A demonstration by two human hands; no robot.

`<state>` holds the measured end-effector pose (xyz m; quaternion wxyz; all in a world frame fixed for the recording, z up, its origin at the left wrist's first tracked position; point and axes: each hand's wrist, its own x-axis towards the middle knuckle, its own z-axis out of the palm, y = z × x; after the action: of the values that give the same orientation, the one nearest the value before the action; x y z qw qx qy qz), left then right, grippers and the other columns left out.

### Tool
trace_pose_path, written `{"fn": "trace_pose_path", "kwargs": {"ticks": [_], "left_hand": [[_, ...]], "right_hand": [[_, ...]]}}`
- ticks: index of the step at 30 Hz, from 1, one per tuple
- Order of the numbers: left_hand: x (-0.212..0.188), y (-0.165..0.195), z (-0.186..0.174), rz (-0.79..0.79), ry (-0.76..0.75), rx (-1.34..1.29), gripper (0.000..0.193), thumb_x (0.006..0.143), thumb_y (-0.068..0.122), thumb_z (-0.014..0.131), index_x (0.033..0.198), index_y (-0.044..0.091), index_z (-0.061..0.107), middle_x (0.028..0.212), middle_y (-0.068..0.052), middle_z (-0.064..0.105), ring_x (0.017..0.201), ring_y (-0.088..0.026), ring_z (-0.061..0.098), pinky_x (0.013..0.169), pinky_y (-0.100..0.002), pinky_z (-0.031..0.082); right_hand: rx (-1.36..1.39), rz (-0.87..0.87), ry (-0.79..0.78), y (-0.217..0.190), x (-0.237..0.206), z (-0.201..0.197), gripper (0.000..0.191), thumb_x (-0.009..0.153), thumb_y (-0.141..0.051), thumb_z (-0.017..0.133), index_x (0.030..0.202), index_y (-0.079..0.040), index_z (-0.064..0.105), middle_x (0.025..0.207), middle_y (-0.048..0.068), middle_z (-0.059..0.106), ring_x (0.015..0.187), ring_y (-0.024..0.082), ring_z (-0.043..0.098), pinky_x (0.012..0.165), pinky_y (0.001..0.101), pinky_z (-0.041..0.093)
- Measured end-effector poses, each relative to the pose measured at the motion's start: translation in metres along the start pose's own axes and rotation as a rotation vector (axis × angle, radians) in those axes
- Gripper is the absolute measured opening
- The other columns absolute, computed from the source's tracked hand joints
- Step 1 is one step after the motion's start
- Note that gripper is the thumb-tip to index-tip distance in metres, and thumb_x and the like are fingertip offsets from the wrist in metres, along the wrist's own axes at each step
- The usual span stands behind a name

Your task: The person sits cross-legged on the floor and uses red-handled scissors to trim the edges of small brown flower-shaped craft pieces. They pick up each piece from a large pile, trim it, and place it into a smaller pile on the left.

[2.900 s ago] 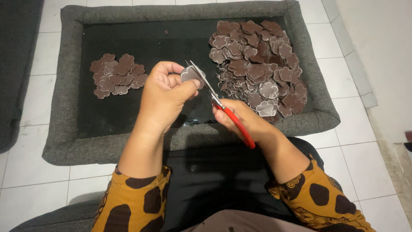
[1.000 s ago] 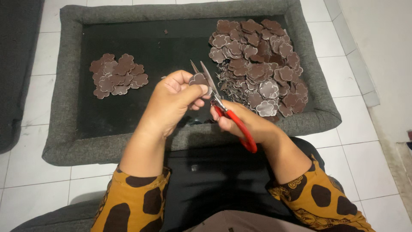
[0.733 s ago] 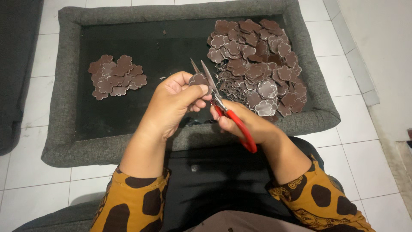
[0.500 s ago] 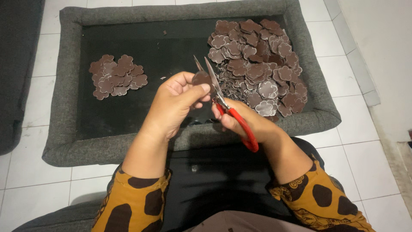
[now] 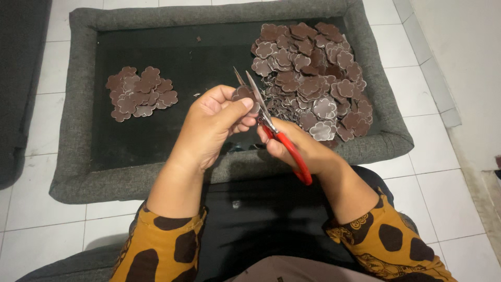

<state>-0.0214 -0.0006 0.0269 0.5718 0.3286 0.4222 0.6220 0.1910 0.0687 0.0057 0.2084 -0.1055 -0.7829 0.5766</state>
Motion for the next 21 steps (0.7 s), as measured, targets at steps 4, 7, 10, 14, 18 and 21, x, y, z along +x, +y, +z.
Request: {"fn": "trace_pose_path", "kwargs": {"ticks": [4, 7, 10, 14, 18, 21], "left_hand": [[0.001, -0.005, 0.004, 0.007, -0.042, 0.061, 0.012, 0.095, 0.012, 0.071, 0.103, 0.003, 0.065, 0.090, -0.001, 0.071, 0.080, -0.006, 0.065, 0.071, -0.021, 0.051], [0.000, -0.008, 0.006, 0.080, -0.064, 0.063, 0.014, 0.095, 0.011, 0.073, 0.103, 0.005, 0.064, 0.087, -0.001, 0.070, 0.077, -0.006, 0.062, 0.070, -0.021, 0.048], [0.000, -0.008, 0.006, 0.109, -0.010, 0.104, 0.013, 0.096, 0.013, 0.071, 0.104, 0.005, 0.065, 0.087, -0.001, 0.071, 0.077, -0.007, 0.064, 0.070, -0.021, 0.049], [0.000, -0.008, 0.005, 0.180, -0.016, 0.102, 0.011, 0.098, 0.010, 0.070, 0.103, 0.002, 0.066, 0.090, -0.004, 0.073, 0.081, -0.008, 0.066, 0.074, -0.023, 0.052], [0.002, -0.012, 0.006, 0.222, -0.046, 0.005, 0.009, 0.099, 0.007, 0.069, 0.104, 0.002, 0.064, 0.093, -0.005, 0.073, 0.084, -0.009, 0.067, 0.079, -0.025, 0.055], [0.001, -0.017, 0.010, 0.234, -0.006, -0.032, 0.009, 0.098, 0.005, 0.069, 0.104, 0.002, 0.064, 0.094, -0.005, 0.073, 0.084, -0.010, 0.068, 0.079, -0.025, 0.055]], "right_hand": [[0.113, 0.093, 0.040, 0.003, 0.000, 0.005, 0.057, 0.098, -0.063, 0.056, 0.111, -0.008, 0.054, 0.096, 0.000, 0.053, 0.087, 0.011, 0.050, 0.076, 0.0284, 0.046], [0.191, 0.121, 0.053, 0.003, 0.000, 0.007, 0.062, 0.096, -0.067, 0.057, 0.111, -0.007, 0.054, 0.099, 0.001, 0.053, 0.088, 0.012, 0.051, 0.076, 0.0288, 0.047], [0.164, 0.156, 0.055, 0.002, -0.001, 0.005, 0.062, 0.095, -0.068, 0.057, 0.108, -0.008, 0.054, 0.094, 0.001, 0.052, 0.085, 0.012, 0.051, 0.074, 0.0288, 0.046], [0.081, 0.141, 0.045, 0.000, -0.001, 0.002, 0.061, 0.095, -0.069, 0.057, 0.106, -0.009, 0.054, 0.090, -0.001, 0.051, 0.084, 0.011, 0.049, 0.073, 0.0282, 0.045], [0.051, 0.117, 0.070, 0.001, 0.001, 0.004, 0.056, 0.096, -0.066, 0.056, 0.103, -0.010, 0.054, 0.086, -0.002, 0.050, 0.081, 0.011, 0.049, 0.071, 0.0280, 0.044], [0.040, 0.114, 0.110, 0.000, 0.001, 0.008, 0.048, 0.099, -0.059, 0.054, 0.101, -0.010, 0.053, 0.086, -0.003, 0.049, 0.082, 0.010, 0.047, 0.072, 0.0273, 0.043]]}}
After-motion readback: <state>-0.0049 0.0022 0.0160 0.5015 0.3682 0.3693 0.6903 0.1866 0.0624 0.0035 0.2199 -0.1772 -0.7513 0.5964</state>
